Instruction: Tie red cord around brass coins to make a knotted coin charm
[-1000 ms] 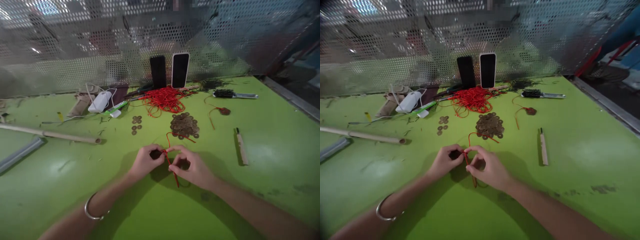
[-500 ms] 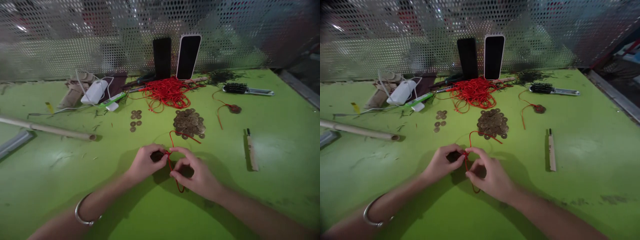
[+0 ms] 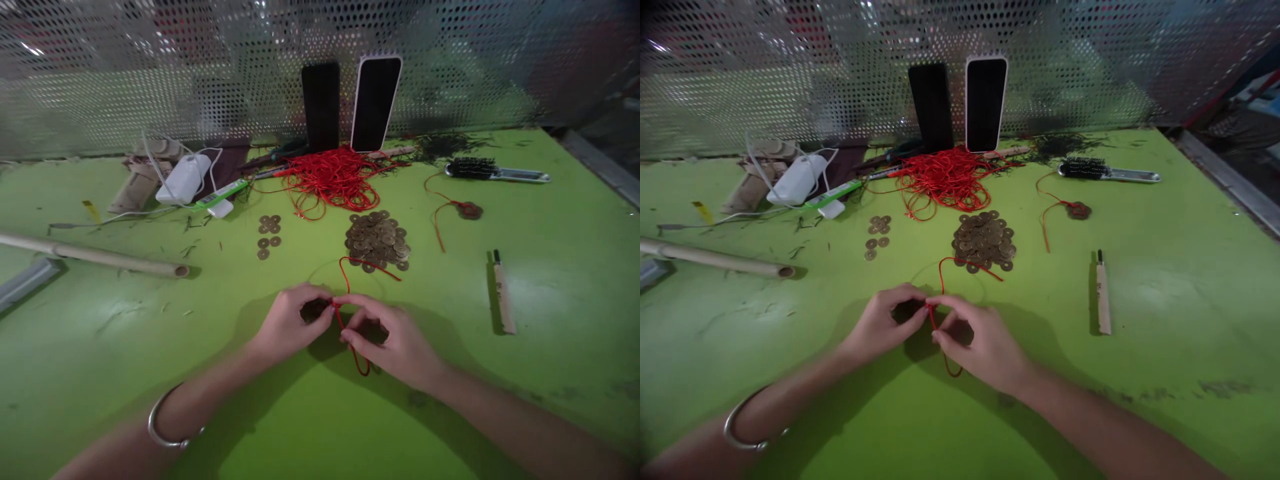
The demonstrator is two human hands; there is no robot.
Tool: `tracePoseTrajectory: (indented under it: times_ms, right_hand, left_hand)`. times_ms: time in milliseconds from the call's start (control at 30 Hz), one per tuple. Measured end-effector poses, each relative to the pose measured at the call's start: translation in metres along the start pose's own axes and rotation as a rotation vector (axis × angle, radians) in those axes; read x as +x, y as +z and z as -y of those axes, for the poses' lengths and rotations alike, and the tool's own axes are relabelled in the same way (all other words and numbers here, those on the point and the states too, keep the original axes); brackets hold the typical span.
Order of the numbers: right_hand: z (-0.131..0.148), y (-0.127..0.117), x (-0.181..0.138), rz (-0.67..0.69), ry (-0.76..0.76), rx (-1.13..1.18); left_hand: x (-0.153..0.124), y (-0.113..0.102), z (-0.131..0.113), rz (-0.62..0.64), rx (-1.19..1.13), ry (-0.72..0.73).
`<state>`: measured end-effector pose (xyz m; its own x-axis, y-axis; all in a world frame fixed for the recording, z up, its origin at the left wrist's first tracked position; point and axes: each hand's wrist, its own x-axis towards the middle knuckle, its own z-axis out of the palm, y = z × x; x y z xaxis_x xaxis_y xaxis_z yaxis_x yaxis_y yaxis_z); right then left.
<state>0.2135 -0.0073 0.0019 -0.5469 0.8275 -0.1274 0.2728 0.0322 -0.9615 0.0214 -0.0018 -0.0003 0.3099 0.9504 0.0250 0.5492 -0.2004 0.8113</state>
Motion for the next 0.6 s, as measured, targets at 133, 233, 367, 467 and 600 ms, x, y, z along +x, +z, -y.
tracePoseTrajectory:
  times_ms: [133,233,367,467,600]
  right_hand:
    - [-0.0011,-0.0006,0.0006,0.000,-0.017,-0.024]
    - [-0.0032,0.0002,0.0009,-0.020,-0.010,-0.031]
    - [-0.0046,0.0013,0.0010,-0.039,-0.010,-0.040]
    - [-0.0035,0.0014,0.0009,-0.035,-0.011,-0.045]
    - [-0.0016,-0.0011,0.0018,-0.023,-0.039,-0.070]
  left_hand:
    - [0.0000,-0.0010,-0.0003,0.017,-0.005,0.007]
    - [0.0005,-0.0020,-0.0014,0.022,-0.001,0.010]
    - [0.0006,-0.0024,-0.0026,0.030,0.003,0.011]
    - [0.0005,-0.0013,-0.0028,0.018,0.003,-0.013]
    - [0.0005,0.0004,-0.0026,-0.007,0.014,-0.022]
